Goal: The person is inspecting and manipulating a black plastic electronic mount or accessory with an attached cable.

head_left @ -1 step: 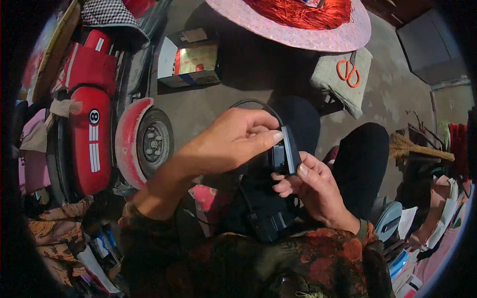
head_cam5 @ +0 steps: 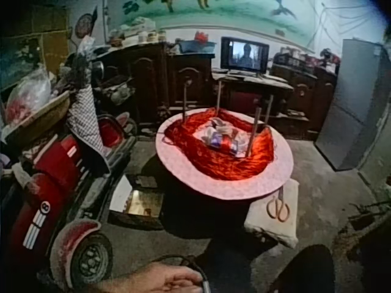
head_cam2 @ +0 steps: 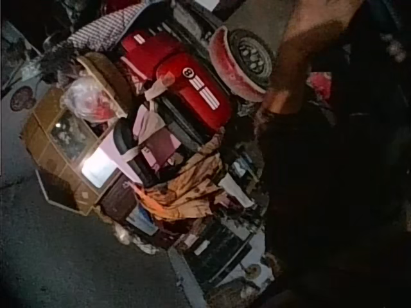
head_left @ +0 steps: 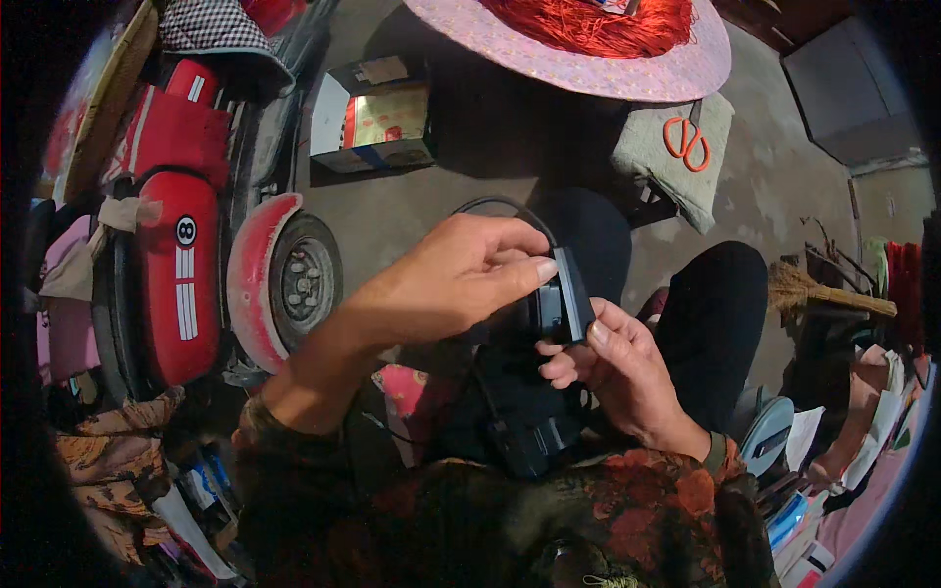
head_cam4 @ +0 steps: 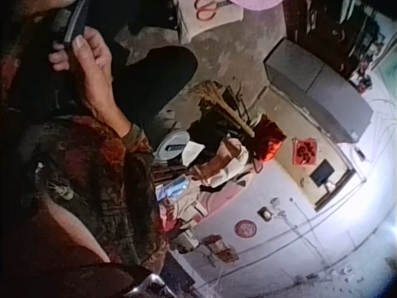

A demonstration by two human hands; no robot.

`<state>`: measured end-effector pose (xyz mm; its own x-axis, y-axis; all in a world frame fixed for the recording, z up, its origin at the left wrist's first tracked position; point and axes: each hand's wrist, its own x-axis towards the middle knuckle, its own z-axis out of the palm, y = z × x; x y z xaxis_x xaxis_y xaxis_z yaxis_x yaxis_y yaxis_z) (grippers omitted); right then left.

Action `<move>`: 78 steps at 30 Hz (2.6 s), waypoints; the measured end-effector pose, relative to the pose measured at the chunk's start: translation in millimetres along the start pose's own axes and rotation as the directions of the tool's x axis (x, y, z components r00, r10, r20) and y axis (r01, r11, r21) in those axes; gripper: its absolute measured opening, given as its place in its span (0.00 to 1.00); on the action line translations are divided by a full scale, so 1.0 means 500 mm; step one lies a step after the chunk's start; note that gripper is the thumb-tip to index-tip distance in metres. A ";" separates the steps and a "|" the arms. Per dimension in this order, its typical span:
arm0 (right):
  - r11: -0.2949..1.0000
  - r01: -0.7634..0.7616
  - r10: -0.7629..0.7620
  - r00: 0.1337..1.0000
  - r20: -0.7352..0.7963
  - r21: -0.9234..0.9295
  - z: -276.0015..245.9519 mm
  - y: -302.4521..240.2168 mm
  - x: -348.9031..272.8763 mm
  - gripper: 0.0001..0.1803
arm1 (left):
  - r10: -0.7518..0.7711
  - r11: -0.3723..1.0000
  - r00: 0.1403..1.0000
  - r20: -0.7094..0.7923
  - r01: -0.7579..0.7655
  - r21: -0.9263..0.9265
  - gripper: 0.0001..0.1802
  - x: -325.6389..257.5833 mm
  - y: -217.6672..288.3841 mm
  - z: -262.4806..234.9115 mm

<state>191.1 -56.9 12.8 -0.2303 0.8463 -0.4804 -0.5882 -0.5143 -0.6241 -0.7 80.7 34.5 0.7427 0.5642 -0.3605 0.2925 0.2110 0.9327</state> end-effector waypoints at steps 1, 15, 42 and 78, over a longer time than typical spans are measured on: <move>1.000 -0.004 0.004 1.000 0.000 0.002 -0.002 -0.001 -0.001 0.20 | -0.025 1.000 1.000 0.007 0.025 0.001 0.21 -0.003 0.005 0.000; 1.000 0.009 -0.009 1.000 0.023 -0.014 -0.007 -0.008 -0.004 0.25 | -0.129 0.974 0.987 0.100 0.145 -0.172 0.27 0.001 -0.024 -0.018; 0.935 0.242 -0.243 0.970 0.029 -0.260 -0.006 -0.046 0.009 0.29 | 0.072 0.946 0.936 -0.345 -0.174 -0.275 0.33 -0.071 -0.016 0.086; 0.972 0.125 -0.133 0.991 -0.025 -0.200 -0.022 -0.030 0.002 0.22 | 0.895 0.227 0.444 0.043 -0.535 0.814 0.19 -0.086 -0.113 0.127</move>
<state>208.3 -49.9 14.9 -0.1304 0.9032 -0.4089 -0.4455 -0.4218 -0.7897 -11.1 -6.2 -3.2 0.6179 0.4049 0.6740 0.1586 -0.9038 0.3976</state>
